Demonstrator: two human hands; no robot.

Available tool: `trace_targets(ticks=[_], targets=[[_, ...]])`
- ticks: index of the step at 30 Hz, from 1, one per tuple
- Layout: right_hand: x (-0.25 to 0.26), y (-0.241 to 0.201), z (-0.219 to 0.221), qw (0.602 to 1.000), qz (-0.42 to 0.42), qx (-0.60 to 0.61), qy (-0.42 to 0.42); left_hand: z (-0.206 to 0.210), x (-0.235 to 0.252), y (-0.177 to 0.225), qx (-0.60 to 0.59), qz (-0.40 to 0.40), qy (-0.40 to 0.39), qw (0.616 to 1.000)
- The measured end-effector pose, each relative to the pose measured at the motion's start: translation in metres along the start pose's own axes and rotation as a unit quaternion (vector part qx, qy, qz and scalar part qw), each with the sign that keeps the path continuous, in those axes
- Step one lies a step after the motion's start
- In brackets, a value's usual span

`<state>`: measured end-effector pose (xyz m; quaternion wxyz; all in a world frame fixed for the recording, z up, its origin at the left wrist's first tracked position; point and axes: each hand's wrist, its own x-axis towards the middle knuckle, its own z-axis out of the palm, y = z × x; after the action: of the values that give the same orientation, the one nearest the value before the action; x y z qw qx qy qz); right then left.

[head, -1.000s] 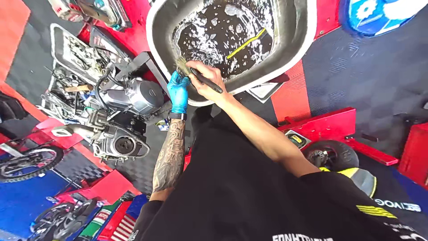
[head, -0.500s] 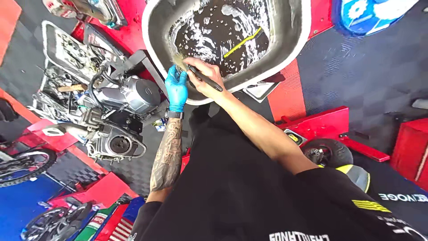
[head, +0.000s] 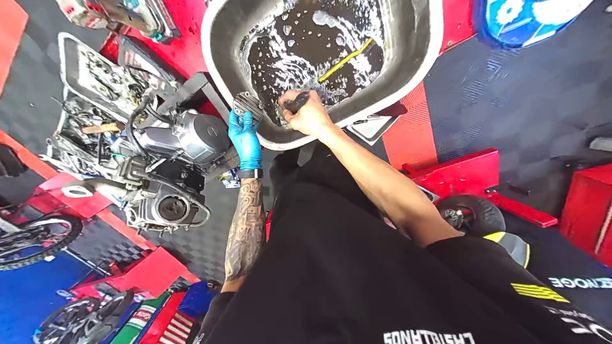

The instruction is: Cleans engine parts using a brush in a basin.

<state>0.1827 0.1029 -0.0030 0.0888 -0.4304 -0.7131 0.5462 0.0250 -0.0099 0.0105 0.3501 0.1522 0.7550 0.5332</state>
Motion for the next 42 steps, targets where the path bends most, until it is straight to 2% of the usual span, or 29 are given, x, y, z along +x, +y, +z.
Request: trace_targets(ticks=[3,5,7,10,13,17,20,23,28,32,34,39,42], targets=[[0.006,-0.022,-0.007,0.988,-0.087,0.097,0.085,-0.002,0.008,0.006,0.015,-0.01,-0.025,1.0],[0.011,-0.041,-0.003,0.967,-0.159,0.164,0.112,0.002,0.005,0.005,0.009,-0.022,-0.05,0.998],[0.015,-0.041,0.01,0.962,-0.201,0.146,0.116,0.013,0.001,0.009,0.018,-0.019,-0.053,0.998],[0.003,-0.013,0.027,0.965,-0.236,0.075,0.086,0.016,-0.001,0.007,0.04,-0.01,-0.031,0.999],[-0.008,-0.006,0.03,0.974,-0.219,0.022,0.046,0.011,-0.004,-0.002,0.043,-0.011,-0.018,0.999],[-0.003,-0.035,0.026,0.969,-0.216,0.037,0.116,0.013,-0.01,0.003,0.073,0.018,-0.034,0.997],[-0.008,-0.029,0.032,0.967,-0.215,0.062,0.118,0.014,-0.005,0.01,0.063,0.036,-0.023,0.997],[-0.023,-0.013,0.041,0.974,-0.186,0.083,0.105,0.011,0.0,0.021,0.054,0.021,-0.023,0.998],[0.004,-0.049,0.02,0.967,-0.192,0.097,0.14,0.019,-0.025,0.016,0.052,-0.017,-0.038,0.998],[-0.014,-0.021,0.027,0.969,-0.196,0.081,0.126,0.018,-0.015,0.018,0.041,-0.042,-0.029,0.998],[-0.022,-0.016,0.026,0.971,-0.179,0.097,0.127,0.017,-0.021,0.019,0.056,-0.063,-0.059,0.995],[0.015,-0.031,0.017,0.971,-0.183,0.084,0.132,0.033,-0.032,0.015,0.073,-0.059,-0.117,0.989],[0.043,-0.022,-0.004,0.962,-0.162,0.109,0.188,0.04,-0.038,0.022,0.049,-0.084,-0.135,0.986]])
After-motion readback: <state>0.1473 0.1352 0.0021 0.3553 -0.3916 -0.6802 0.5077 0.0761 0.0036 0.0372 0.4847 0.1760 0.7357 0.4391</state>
